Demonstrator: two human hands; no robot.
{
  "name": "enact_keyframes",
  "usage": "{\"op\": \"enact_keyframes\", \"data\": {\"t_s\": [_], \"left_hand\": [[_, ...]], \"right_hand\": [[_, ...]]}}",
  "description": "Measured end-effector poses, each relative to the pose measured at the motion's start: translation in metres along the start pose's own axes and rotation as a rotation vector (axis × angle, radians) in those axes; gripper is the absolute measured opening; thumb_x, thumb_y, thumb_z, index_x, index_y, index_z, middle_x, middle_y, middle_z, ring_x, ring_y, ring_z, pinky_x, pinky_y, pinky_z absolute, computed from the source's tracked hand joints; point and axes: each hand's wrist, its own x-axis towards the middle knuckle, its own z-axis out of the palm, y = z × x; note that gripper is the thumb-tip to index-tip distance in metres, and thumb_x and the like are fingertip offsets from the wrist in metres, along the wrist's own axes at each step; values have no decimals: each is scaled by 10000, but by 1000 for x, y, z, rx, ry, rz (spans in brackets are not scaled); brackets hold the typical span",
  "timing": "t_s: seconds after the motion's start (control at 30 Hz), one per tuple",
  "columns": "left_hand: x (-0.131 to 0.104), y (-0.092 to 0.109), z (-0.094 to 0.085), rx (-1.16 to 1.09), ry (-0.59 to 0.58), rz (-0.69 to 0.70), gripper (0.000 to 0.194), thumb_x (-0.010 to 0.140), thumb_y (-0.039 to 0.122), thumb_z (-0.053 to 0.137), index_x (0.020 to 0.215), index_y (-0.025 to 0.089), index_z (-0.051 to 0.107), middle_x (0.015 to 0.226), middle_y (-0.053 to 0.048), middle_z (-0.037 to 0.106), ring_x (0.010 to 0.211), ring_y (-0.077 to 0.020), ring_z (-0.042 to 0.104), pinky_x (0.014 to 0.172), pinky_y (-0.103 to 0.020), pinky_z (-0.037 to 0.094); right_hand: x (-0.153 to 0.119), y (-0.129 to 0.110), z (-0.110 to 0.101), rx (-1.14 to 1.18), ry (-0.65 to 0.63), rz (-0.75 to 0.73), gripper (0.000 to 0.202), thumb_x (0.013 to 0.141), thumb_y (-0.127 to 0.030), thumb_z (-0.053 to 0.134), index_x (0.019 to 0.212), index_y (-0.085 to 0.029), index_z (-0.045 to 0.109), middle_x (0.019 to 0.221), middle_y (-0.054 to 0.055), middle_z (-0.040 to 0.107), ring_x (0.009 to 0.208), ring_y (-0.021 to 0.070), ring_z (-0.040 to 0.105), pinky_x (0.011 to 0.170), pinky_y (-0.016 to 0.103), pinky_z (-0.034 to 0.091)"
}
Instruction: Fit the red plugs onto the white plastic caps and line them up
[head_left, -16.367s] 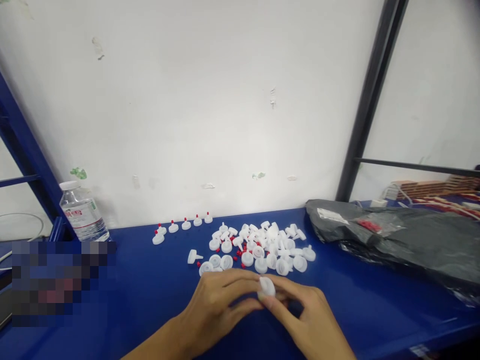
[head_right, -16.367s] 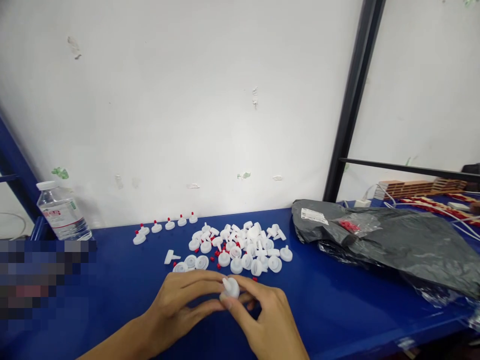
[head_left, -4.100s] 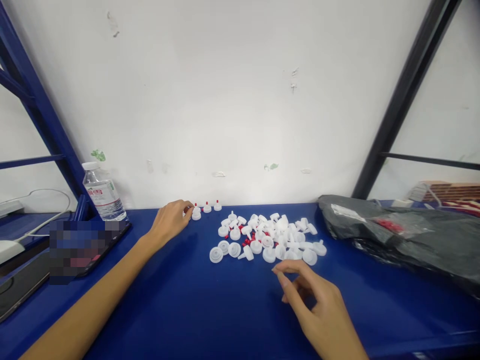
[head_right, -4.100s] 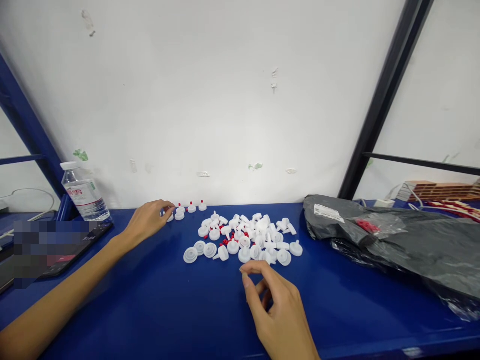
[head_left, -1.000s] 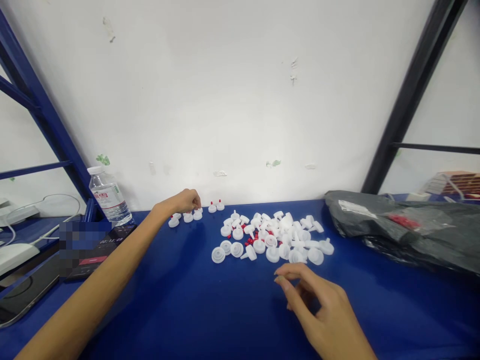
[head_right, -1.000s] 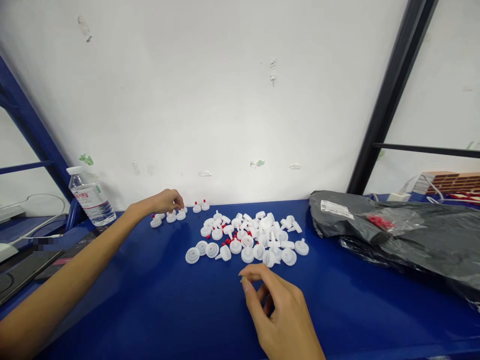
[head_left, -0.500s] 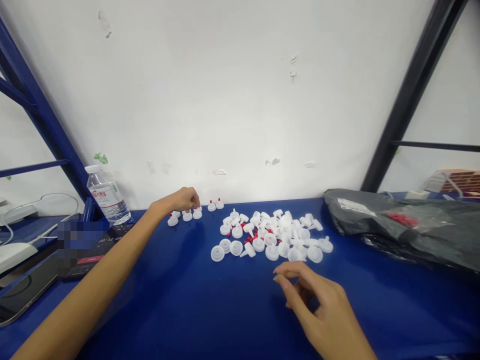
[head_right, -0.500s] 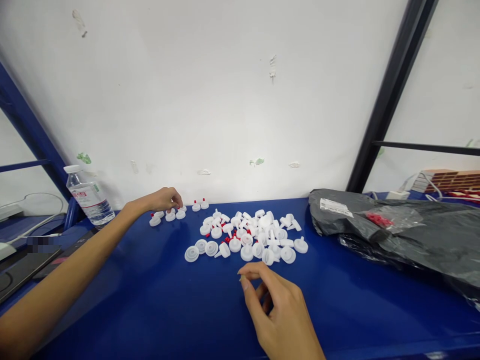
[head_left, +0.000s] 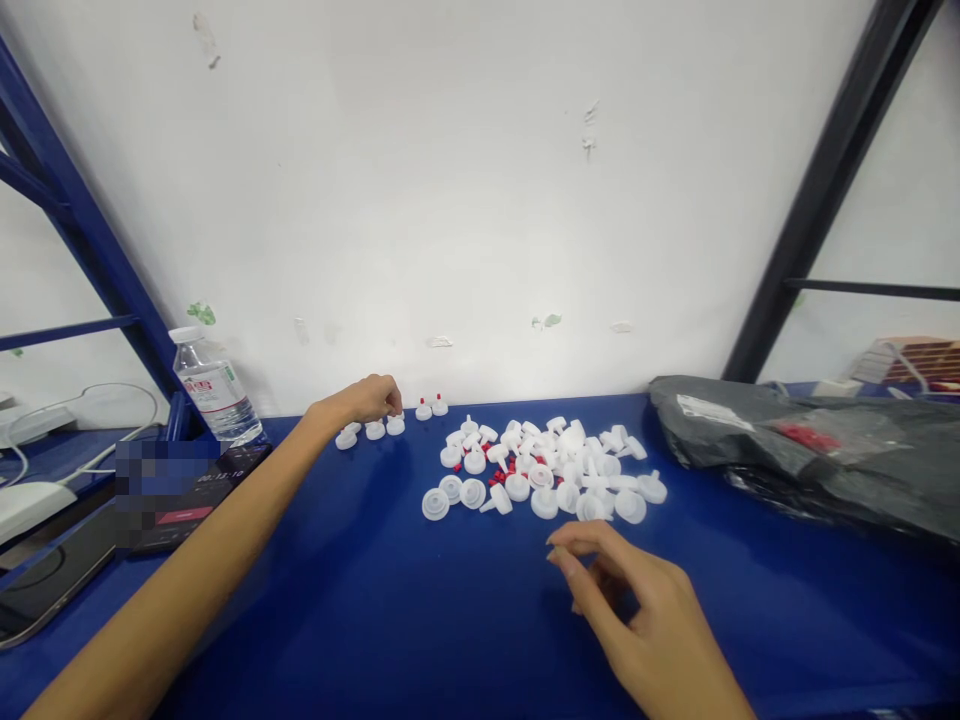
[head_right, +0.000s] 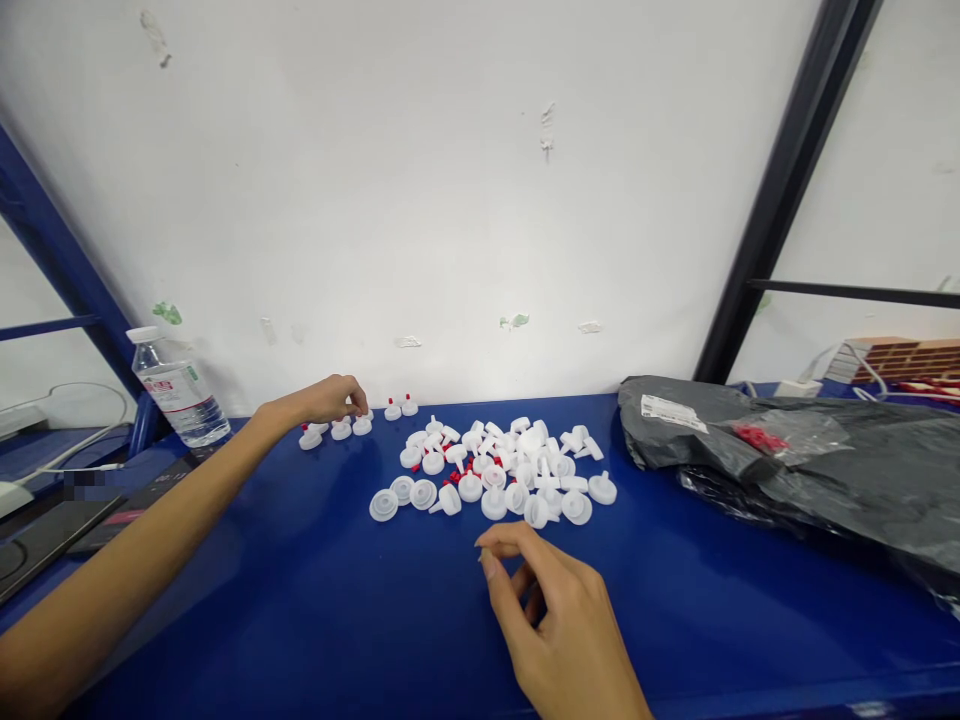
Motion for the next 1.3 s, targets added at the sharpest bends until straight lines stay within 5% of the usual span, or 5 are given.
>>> {"op": "enact_keyframes", "data": {"t_s": [0.4, 0.67, 0.8, 1.1, 1.3], "left_hand": [[-2, 5, -3, 69, 76, 27, 253, 723, 220, 629, 930, 176, 768, 967, -85, 762, 837, -208, 682, 673, -236, 464], [-20, 53, -15, -143, -36, 263, 190, 767, 326, 626, 818, 202, 761, 801, -27, 761, 700, -168, 660, 599, -229, 448], [-30, 79, 2, -245, -178, 307, 190, 787, 331, 628, 815, 195, 759, 696, -30, 743, 578, -156, 627, 529, -239, 420], [-47, 83, 53, -167, 37, 344, 223, 851, 337, 614, 964, 227, 771, 621, -16, 702, 603, -165, 643, 557, -249, 385], [-52, 82, 66, -94, 97, 314, 211, 868, 319, 589, 971, 250, 761, 718, -34, 719, 641, -177, 636, 547, -259, 340]], "right_hand": [[0, -3, -1, -1, -3, 4, 193, 971, -378, 515, 993, -255, 661, 713, -11, 694, 521, 132, 628, 449, 200, 472], [-1, 0, 2, -120, -59, 19, 256, 986, -369, 494, 1191, -274, 614, 883, -9, 718, 508, 109, 594, 490, 214, 479], [2, 1, 7, -234, -152, 27, 363, 986, -352, 501, 1346, -325, 531, 1062, -1, 708, 541, 110, 619, 550, 239, 510], [39, -25, 18, -647, -302, -50, 574, 983, -294, 515, 1538, -282, 366, 994, 69, 750, 746, 259, 737, 625, 329, 521], [58, -36, 22, -851, -429, -28, 437, 978, -211, 550, 1413, -242, 529, 1011, 96, 761, 857, 290, 748, 636, 309, 489]]}}
